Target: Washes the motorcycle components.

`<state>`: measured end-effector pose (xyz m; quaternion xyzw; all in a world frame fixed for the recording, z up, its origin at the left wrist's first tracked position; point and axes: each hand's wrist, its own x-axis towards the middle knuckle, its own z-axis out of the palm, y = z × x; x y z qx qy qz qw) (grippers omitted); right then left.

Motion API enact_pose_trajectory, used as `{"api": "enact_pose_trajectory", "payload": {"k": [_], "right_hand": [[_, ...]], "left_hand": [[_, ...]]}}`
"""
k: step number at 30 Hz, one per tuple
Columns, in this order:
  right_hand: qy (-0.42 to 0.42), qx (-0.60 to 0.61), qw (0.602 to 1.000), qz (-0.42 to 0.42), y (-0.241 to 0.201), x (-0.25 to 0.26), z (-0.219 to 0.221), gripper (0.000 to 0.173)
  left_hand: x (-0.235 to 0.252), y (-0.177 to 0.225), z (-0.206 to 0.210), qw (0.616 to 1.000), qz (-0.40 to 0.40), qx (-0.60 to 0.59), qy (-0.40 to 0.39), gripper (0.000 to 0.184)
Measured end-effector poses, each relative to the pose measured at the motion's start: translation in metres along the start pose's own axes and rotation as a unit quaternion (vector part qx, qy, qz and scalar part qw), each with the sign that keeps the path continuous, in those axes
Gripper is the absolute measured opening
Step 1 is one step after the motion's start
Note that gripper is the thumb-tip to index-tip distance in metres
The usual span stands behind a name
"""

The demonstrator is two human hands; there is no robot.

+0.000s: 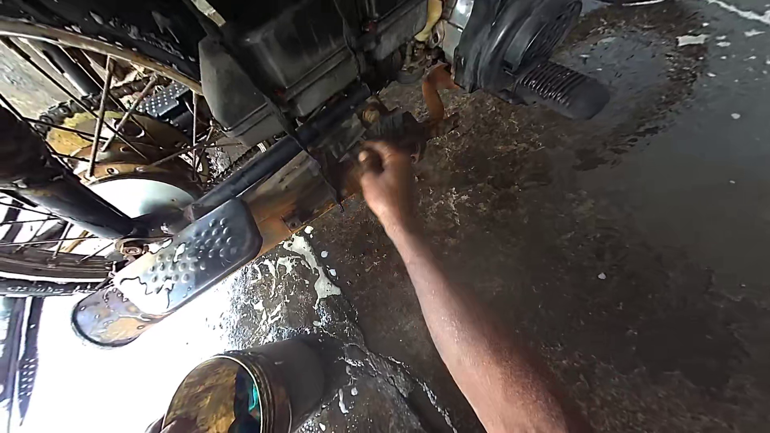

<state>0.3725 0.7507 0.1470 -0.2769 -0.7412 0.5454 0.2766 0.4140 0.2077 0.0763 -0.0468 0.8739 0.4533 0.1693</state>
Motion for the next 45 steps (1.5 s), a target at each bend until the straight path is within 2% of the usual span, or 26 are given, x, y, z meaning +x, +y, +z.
{"api": "enact_pose_trajectory", "payload": {"k": [2, 4, 7, 9, 14, 18, 22, 26, 30, 32, 35, 37, 39, 43, 45], "right_hand": [[0.036, -0.121, 0.992, 0.014, -0.008, 0.004, -0.006, 0.025], [0.030, -0.195, 0.980, 0.015, -0.020, 0.005, -0.001, 0.020], [-0.058, -0.163, 0.984, 0.049, -0.034, 0.005, 0.008, 0.015], [-0.104, -0.108, 0.988, 0.037, -0.027, 0.012, 0.003, 0.017], [-0.017, -0.146, 0.989, -0.010, -0.013, 0.012, 0.004, 0.016], [-0.080, -0.088, 0.993, -0.026, -0.008, 0.006, 0.009, 0.016], [-0.038, -0.149, 0.988, -0.020, -0.013, 0.007, 0.004, 0.017], [-0.132, -0.089, 0.986, -0.042, -0.005, 0.019, -0.008, 0.015], [-0.062, -0.148, 0.987, -0.021, -0.009, 0.020, -0.010, 0.016], [-0.081, -0.158, 0.983, -0.041, -0.011, 0.011, 0.000, 0.015], [-0.128, -0.142, 0.980, -0.055, -0.014, 0.010, -0.015, 0.016], [-0.077, -0.148, 0.985, -0.037, -0.014, 0.018, -0.022, 0.019], [-0.022, -0.164, 0.986, -0.015, -0.009, 0.018, -0.011, 0.021], [-0.075, -0.140, 0.985, -0.061, -0.014, -0.001, 0.003, 0.017], [-0.066, -0.135, 0.988, -0.041, -0.017, 0.006, -0.006, 0.019]], "left_hand": [[-0.003, 0.001, 0.000, 1.000, -0.011, -0.001, 0.006, 0.014], [-0.002, 0.002, 0.002, 1.000, -0.014, 0.000, 0.011, 0.013], [-0.004, 0.001, 0.002, 1.000, -0.024, 0.006, 0.014, 0.012], [-0.002, 0.000, 0.000, 1.000, -0.024, 0.005, 0.011, 0.013], [-0.004, -0.002, 0.001, 0.999, -0.029, 0.006, 0.017, 0.013], [-0.002, -0.005, -0.001, 0.999, -0.030, 0.017, 0.014, 0.014], [-0.004, -0.006, 0.001, 0.999, -0.029, 0.015, 0.021, 0.016], [-0.002, -0.005, 0.001, 1.000, -0.020, 0.012, 0.019, 0.015], [-0.002, -0.004, 0.002, 1.000, -0.013, 0.008, 0.015, 0.015], [-0.001, -0.002, 0.002, 1.000, -0.014, 0.006, 0.012, 0.015], [-0.002, 0.001, 0.003, 1.000, -0.014, 0.011, 0.021, 0.016], [-0.002, 0.002, 0.003, 0.999, -0.017, 0.014, 0.023, 0.016], [-0.002, 0.000, 0.003, 1.000, -0.015, 0.011, 0.023, 0.015], [-0.001, 0.000, 0.002, 1.000, -0.017, 0.017, 0.018, 0.015], [-0.002, 0.001, 0.003, 1.000, -0.015, 0.013, 0.023, 0.014]]}}
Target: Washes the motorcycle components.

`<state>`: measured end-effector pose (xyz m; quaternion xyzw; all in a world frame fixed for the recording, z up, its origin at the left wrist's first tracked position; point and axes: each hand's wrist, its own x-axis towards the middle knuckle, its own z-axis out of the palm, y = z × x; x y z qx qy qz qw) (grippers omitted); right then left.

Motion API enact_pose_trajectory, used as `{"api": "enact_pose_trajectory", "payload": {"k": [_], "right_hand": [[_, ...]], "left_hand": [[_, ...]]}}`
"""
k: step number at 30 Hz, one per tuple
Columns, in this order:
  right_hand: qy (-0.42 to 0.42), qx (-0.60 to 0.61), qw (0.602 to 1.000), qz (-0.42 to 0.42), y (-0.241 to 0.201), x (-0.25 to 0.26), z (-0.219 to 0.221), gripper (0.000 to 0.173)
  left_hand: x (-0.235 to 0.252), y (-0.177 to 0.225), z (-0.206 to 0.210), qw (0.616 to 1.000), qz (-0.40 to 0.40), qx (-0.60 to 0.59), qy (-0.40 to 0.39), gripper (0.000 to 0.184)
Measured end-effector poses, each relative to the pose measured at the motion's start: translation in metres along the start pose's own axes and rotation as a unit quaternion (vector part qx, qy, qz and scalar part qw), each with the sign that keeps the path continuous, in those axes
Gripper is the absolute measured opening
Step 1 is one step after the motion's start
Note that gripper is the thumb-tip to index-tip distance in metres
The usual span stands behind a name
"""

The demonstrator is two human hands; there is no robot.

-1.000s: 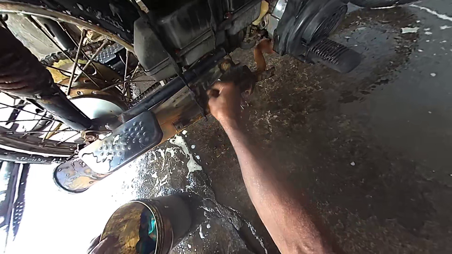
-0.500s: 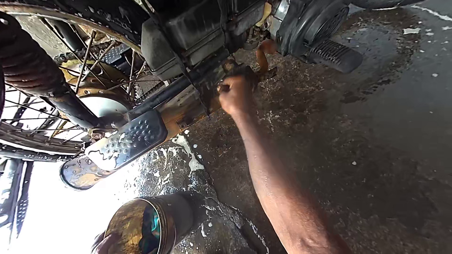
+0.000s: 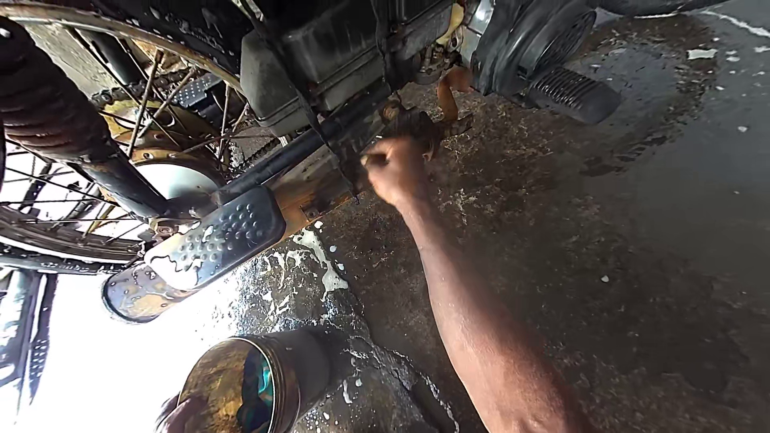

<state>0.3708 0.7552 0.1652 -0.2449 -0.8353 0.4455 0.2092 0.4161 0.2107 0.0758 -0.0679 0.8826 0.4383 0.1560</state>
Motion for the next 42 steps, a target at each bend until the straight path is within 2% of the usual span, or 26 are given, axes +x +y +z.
{"api": "enact_pose_trajectory", "payload": {"k": [3, 6, 8, 10, 12, 16, 17, 20, 24, 27, 30, 33, 36, 38, 42], "right_hand": [[0.036, -0.021, 0.998, 0.056, 0.001, 0.010, 0.007, 0.018], [-0.028, 0.030, 0.999, 0.005, 0.008, 0.007, 0.011, 0.015], [-0.042, 0.050, 0.998, -0.019, 0.018, 0.008, -0.004, 0.016], [0.022, 0.022, 0.999, 0.019, 0.018, 0.008, -0.011, 0.019], [0.071, -0.004, 0.997, 0.031, 0.016, 0.000, 0.005, 0.021], [0.059, 0.031, 0.997, -0.048, 0.014, -0.030, 0.024, 0.017], [0.062, 0.038, 0.996, -0.046, 0.017, -0.032, 0.022, 0.018], [0.139, 0.053, 0.989, -0.008, 0.024, -0.031, 0.027, 0.017], [0.106, 0.097, 0.990, -0.012, 0.010, -0.054, 0.039, 0.016], [0.138, 0.105, 0.985, 0.004, 0.019, -0.049, 0.036, 0.016], [0.090, 0.078, 0.993, -0.013, 0.013, -0.050, 0.032, 0.017], [0.118, 0.062, 0.991, -0.007, 0.013, -0.047, 0.030, 0.017], [0.091, 0.054, 0.994, -0.025, 0.009, -0.046, 0.035, 0.016], [0.121, 0.067, 0.990, -0.014, 0.010, -0.041, 0.035, 0.017], [0.062, 0.071, 0.995, -0.012, 0.007, -0.030, 0.029, 0.018]], "left_hand": [[-0.002, -0.001, 0.001, 1.000, 0.004, -0.006, -0.001, 0.014], [-0.004, 0.000, 0.002, 1.000, 0.001, -0.005, 0.001, 0.014], [-0.002, 0.000, 0.001, 1.000, 0.005, -0.008, -0.002, 0.014], [-0.002, -0.004, 0.001, 1.000, 0.010, -0.012, 0.000, 0.014], [-0.002, -0.006, 0.001, 1.000, 0.008, -0.015, -0.004, 0.013], [-0.002, -0.002, 0.001, 1.000, 0.008, -0.005, -0.001, 0.014], [-0.001, -0.002, 0.001, 1.000, 0.009, -0.004, 0.001, 0.014], [-0.002, -0.004, 0.002, 1.000, 0.003, 0.010, 0.007, 0.016], [0.001, -0.004, 0.002, 1.000, 0.000, 0.004, 0.012, 0.016], [0.002, -0.008, 0.001, 1.000, 0.010, -0.002, 0.007, 0.016], [0.004, -0.008, 0.001, 1.000, 0.012, -0.004, 0.007, 0.015], [0.002, -0.008, 0.002, 1.000, 0.010, 0.005, 0.006, 0.016], [0.005, -0.009, 0.000, 1.000, 0.011, 0.009, 0.007, 0.016], [0.004, -0.008, 0.002, 1.000, 0.007, 0.007, 0.008, 0.016], [0.003, -0.004, 0.003, 1.000, 0.004, 0.009, 0.009, 0.015]]}}
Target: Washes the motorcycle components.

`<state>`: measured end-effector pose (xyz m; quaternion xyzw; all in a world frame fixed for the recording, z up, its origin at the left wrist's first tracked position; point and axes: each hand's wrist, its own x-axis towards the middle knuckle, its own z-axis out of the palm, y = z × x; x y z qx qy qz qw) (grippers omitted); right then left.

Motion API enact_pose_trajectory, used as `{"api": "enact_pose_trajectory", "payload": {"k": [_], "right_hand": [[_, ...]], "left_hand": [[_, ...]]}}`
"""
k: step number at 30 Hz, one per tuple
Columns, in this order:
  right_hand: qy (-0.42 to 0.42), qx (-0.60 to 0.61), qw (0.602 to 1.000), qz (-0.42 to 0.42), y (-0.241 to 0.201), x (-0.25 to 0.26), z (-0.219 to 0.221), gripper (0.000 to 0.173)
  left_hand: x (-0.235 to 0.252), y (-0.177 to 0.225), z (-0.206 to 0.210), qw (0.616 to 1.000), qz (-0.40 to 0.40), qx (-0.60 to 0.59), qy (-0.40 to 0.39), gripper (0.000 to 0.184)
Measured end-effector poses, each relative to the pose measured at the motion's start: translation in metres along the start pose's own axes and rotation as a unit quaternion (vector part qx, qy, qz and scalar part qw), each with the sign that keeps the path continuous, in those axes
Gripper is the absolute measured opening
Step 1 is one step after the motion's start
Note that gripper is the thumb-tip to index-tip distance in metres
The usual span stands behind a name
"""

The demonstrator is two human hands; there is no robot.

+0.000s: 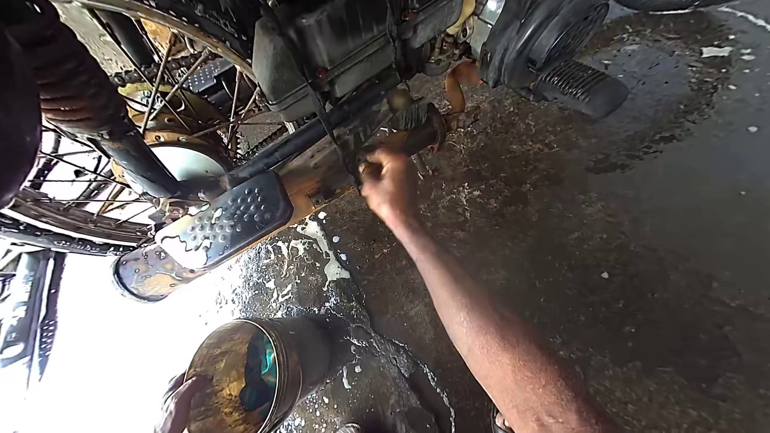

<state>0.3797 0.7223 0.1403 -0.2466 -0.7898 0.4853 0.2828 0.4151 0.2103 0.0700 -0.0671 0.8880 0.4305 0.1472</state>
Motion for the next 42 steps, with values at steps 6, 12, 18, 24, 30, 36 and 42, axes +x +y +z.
{"api": "enact_pose_trajectory", "payload": {"k": [6, 12, 18, 24, 30, 36, 42], "right_hand": [[-0.054, -0.047, 0.996, 0.047, -0.007, 0.034, -0.012, 0.017], [-0.045, -0.019, 0.996, 0.073, -0.007, 0.027, -0.006, 0.016], [-0.042, 0.112, 0.985, 0.123, -0.004, 0.011, -0.002, 0.021], [-0.040, 0.437, 0.834, 0.334, -0.023, 0.015, -0.021, 0.005], [0.017, 0.512, 0.791, 0.335, -0.013, 0.020, -0.018, 0.004], [0.046, 0.411, 0.875, 0.251, -0.023, 0.011, -0.011, 0.008], [0.050, 0.397, 0.895, 0.199, -0.012, 0.014, -0.015, 0.009]], "left_hand": [[-0.001, -0.001, -0.001, 1.000, -0.004, -0.004, 0.005, 0.015], [-0.003, 0.004, 0.000, 1.000, -0.007, -0.011, 0.001, 0.015], [-0.002, 0.002, 0.000, 1.000, 0.003, -0.019, -0.002, 0.014], [-0.004, 0.005, -0.001, 1.000, 0.002, -0.018, -0.011, 0.014], [-0.004, 0.004, -0.001, 1.000, 0.006, -0.027, -0.011, 0.015], [-0.005, 0.005, -0.002, 1.000, 0.002, -0.027, -0.013, 0.015], [-0.006, 0.008, -0.002, 1.000, -0.004, -0.027, -0.011, 0.016]]}}
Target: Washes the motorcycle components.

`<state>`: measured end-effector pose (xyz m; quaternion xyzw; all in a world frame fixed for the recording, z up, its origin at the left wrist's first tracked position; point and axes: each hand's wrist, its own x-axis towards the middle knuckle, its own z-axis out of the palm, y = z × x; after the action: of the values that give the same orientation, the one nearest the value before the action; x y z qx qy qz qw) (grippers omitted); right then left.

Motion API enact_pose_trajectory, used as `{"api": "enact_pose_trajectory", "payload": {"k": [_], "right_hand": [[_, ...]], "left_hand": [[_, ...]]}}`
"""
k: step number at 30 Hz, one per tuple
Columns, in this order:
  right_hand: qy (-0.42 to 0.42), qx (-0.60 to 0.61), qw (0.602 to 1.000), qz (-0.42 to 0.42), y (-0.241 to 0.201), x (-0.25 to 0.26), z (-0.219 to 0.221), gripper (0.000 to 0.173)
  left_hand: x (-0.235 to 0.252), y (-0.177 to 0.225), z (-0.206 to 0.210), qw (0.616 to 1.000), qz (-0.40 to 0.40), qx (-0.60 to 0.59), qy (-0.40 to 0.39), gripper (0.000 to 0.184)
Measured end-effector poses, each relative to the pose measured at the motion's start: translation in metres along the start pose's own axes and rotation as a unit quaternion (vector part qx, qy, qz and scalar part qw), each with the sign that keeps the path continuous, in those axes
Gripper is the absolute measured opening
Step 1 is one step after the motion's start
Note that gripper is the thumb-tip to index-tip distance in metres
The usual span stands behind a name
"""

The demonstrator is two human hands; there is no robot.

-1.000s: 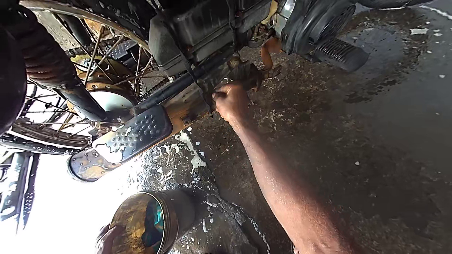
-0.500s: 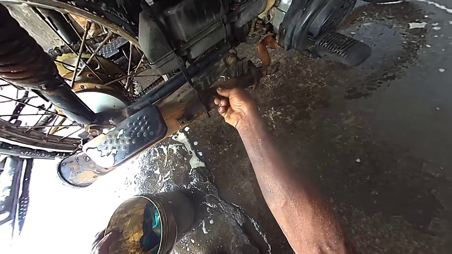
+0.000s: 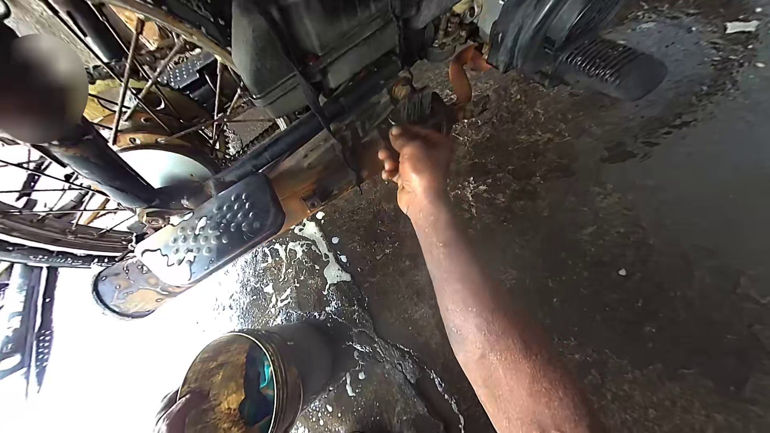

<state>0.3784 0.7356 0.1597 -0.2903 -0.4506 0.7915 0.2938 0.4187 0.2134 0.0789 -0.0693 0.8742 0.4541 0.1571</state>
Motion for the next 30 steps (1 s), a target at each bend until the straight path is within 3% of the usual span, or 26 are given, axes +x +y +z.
{"api": "enact_pose_trajectory", "payload": {"k": [5, 8, 12, 15, 19, 22, 25, 28, 30], "right_hand": [[-0.049, -0.211, 0.973, -0.084, 0.030, -0.013, 0.012, 0.023], [-0.071, -0.215, 0.966, -0.125, 0.032, -0.020, -0.001, 0.020], [-0.089, -0.188, 0.974, -0.093, 0.020, -0.017, -0.010, 0.020], [-0.076, -0.244, 0.961, -0.106, 0.023, -0.030, -0.002, 0.022], [-0.133, -0.295, 0.934, -0.148, 0.035, -0.051, 0.002, 0.022], [-0.091, -0.328, 0.915, -0.215, 0.042, -0.038, -0.010, 0.022], [-0.014, -0.343, 0.914, -0.215, 0.038, -0.022, -0.023, 0.020], [-0.053, -0.377, 0.895, -0.232, 0.031, -0.028, -0.017, 0.019], [-0.033, -0.400, 0.883, -0.244, 0.027, -0.027, -0.018, 0.018]], "left_hand": [[0.002, -0.003, 0.001, 1.000, 0.006, -0.005, -0.006, 0.015], [0.001, -0.002, 0.000, 1.000, 0.001, 0.005, 0.000, 0.015], [0.001, 0.000, 0.002, 1.000, -0.004, 0.005, 0.004, 0.013], [0.001, -0.002, 0.000, 1.000, -0.006, 0.013, 0.001, 0.013], [0.001, 0.000, 0.002, 1.000, -0.012, 0.006, 0.008, 0.012], [0.004, -0.004, 0.001, 1.000, -0.011, 0.008, 0.015, 0.013], [0.003, -0.009, 0.002, 1.000, -0.013, 0.017, 0.020, 0.018], [0.005, -0.008, 0.002, 1.000, -0.008, 0.016, 0.019, 0.018], [0.007, -0.009, 0.002, 1.000, -0.009, 0.012, 0.018, 0.018]]}}
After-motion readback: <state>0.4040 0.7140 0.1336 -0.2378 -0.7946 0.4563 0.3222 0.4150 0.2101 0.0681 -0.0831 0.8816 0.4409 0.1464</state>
